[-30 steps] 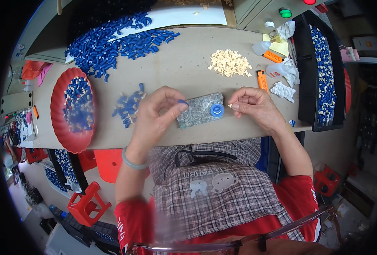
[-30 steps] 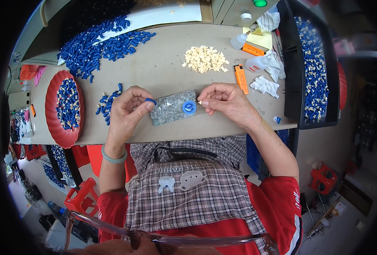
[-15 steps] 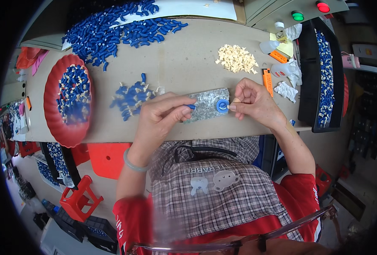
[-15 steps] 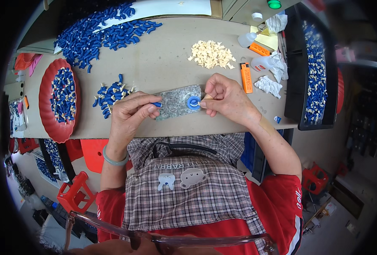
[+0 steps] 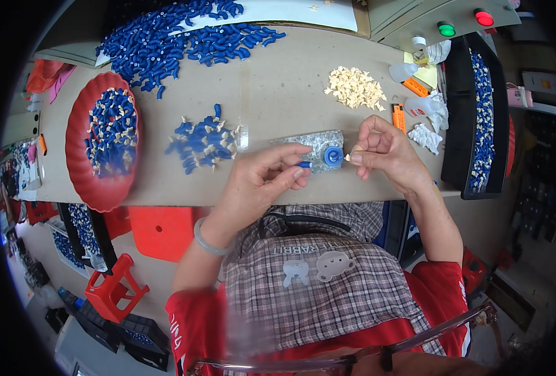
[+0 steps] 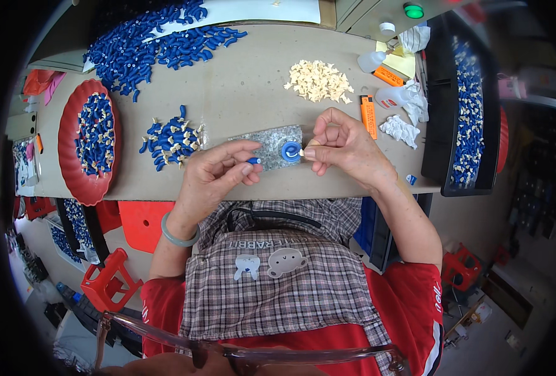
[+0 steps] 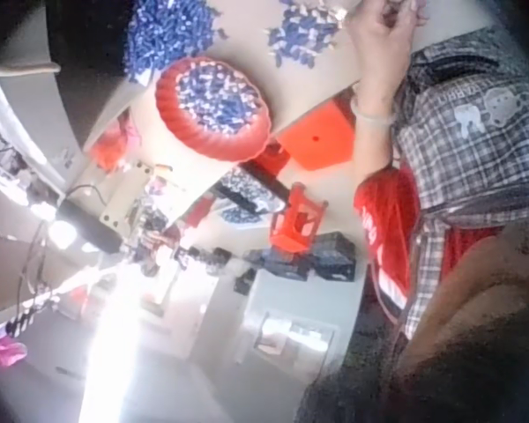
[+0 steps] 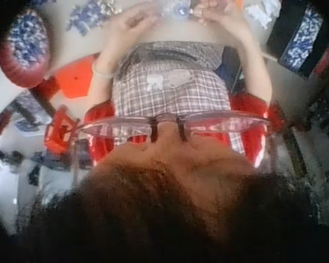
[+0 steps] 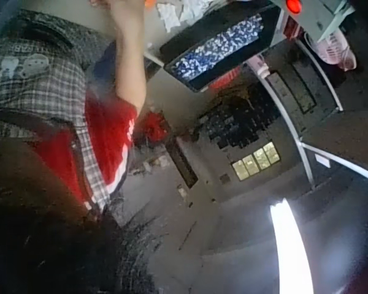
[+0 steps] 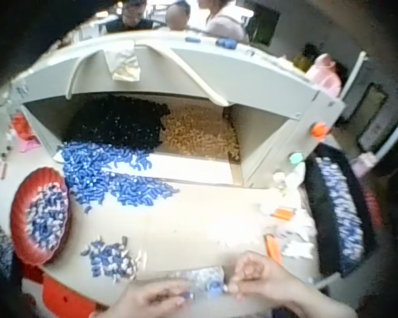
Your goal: The person assembles small blue plastic housings by hand, inserting white pins and small metal components into them at a workbench.
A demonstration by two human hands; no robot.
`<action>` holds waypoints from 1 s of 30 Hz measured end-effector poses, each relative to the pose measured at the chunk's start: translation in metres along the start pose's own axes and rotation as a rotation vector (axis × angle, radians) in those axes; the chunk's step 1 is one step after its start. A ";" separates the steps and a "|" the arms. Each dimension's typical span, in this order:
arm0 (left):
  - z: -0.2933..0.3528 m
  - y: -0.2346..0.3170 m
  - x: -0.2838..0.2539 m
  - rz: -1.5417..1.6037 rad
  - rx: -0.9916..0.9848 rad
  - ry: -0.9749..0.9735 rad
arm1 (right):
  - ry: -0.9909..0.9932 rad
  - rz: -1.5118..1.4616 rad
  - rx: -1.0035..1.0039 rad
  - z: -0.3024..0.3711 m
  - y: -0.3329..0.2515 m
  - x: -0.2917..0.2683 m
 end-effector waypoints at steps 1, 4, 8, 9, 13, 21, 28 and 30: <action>0.000 0.000 0.003 -0.014 0.000 0.003 | -0.004 -0.076 0.002 0.002 0.000 0.000; 0.001 -0.003 0.011 -0.021 0.027 -0.027 | -0.051 -0.205 -0.001 0.009 -0.001 0.008; 0.002 -0.004 0.019 -0.008 0.059 0.001 | -0.135 -0.337 -0.020 0.016 -0.001 0.020; 0.002 -0.004 0.020 -0.008 0.067 -0.002 | -0.144 -0.358 -0.034 0.018 -0.002 0.024; 0.002 0.002 0.024 -0.075 0.141 -0.012 | -0.131 -0.367 -0.057 0.019 0.001 0.034; 0.004 0.002 0.028 -0.029 0.121 -0.015 | -0.169 -0.404 -0.073 0.017 0.006 0.036; 0.005 0.009 0.028 -0.118 0.225 0.012 | -0.149 -0.389 -0.091 0.017 0.007 0.036; 0.006 0.023 0.029 -0.253 0.369 0.025 | -0.134 -0.375 -0.096 0.018 0.007 0.036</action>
Point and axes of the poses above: each hand's wrist, its own z-axis away from the middle knuckle, its own x-axis out of the palm, y = z × x, the point moved 9 cm from there along -z, towards the middle knuckle, and after that the axes turned 12 degrees about y, right-handed, at the moved point
